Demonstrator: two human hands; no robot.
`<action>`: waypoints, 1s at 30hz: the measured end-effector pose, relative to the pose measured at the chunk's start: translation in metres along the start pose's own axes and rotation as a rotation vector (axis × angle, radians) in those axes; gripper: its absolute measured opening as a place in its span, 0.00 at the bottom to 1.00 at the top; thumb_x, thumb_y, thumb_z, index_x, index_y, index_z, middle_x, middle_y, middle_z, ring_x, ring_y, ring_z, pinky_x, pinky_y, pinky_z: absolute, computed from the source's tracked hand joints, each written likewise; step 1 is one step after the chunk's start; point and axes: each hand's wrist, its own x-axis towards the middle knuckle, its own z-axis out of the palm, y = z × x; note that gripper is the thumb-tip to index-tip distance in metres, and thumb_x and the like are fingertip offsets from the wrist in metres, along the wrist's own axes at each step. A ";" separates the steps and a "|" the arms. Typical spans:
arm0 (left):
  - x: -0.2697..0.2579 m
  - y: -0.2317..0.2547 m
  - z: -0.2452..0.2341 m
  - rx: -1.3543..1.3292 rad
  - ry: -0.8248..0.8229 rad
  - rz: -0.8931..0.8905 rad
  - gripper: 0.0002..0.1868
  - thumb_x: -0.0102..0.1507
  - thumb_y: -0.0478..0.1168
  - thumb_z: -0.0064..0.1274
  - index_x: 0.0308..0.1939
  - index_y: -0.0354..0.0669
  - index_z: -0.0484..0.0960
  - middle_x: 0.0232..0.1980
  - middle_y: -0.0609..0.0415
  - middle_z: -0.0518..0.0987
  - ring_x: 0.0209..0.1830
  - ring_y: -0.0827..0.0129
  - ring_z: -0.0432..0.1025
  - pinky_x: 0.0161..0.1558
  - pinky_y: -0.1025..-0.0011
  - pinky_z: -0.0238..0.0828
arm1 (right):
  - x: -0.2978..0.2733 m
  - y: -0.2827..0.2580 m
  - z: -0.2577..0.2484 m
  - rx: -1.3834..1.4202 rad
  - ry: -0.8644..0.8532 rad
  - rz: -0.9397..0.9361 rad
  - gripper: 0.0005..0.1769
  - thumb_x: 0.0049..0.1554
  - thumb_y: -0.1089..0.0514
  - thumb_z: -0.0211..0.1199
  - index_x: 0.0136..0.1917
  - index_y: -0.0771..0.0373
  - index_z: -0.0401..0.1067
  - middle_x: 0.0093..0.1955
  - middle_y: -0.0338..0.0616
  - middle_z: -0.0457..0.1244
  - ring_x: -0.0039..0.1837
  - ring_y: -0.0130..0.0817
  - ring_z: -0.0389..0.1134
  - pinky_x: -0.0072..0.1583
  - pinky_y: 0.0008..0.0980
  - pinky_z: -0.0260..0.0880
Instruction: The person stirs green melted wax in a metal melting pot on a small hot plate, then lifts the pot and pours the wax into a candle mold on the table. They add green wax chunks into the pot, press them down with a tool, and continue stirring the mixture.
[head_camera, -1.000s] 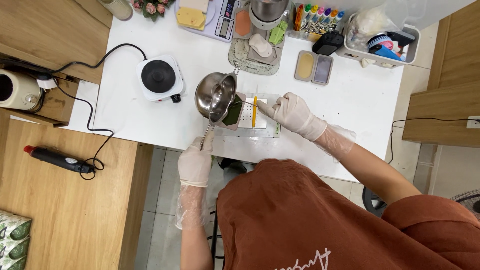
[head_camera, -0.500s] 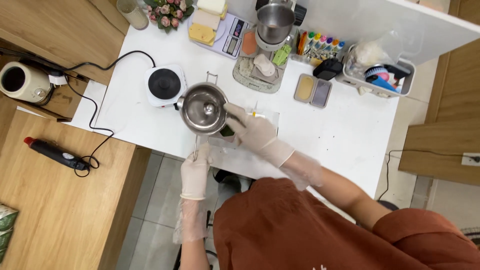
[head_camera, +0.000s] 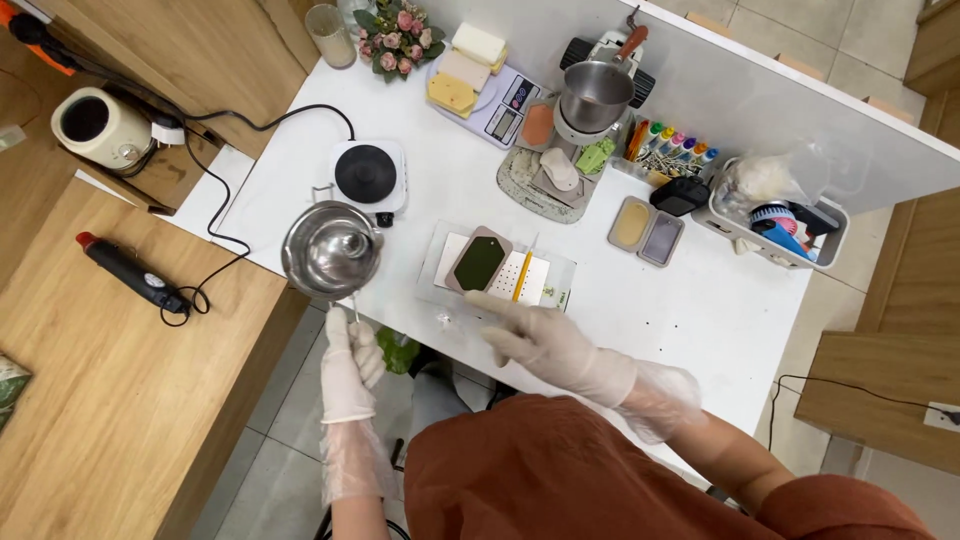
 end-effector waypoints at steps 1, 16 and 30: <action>0.013 0.006 -0.004 0.005 -0.009 -0.002 0.25 0.68 0.63 0.44 0.25 0.52 0.72 0.17 0.69 0.60 0.12 0.81 0.48 0.14 0.74 0.38 | -0.004 0.009 -0.008 0.003 0.010 0.004 0.32 0.63 0.43 0.53 0.80 0.43 0.58 0.33 0.36 0.68 0.38 0.23 0.71 0.45 0.28 0.75; 0.228 0.030 -0.008 0.144 -0.504 -0.117 0.33 0.70 0.70 0.33 0.26 0.48 0.70 0.17 0.69 0.50 0.13 0.81 0.43 0.17 0.75 0.34 | 0.038 0.009 0.007 0.411 0.994 0.401 0.21 0.65 0.53 0.56 0.70 0.55 0.73 0.37 0.38 0.69 0.40 0.20 0.64 0.47 0.24 0.68; 0.278 0.039 -0.012 0.346 -0.655 -0.258 0.31 0.71 0.65 0.40 0.31 0.41 0.74 0.19 0.64 0.60 0.15 0.78 0.54 0.18 0.75 0.49 | 0.066 -0.034 0.037 0.486 1.205 0.508 0.20 0.66 0.52 0.56 0.67 0.56 0.75 0.39 0.37 0.68 0.41 0.20 0.65 0.48 0.23 0.68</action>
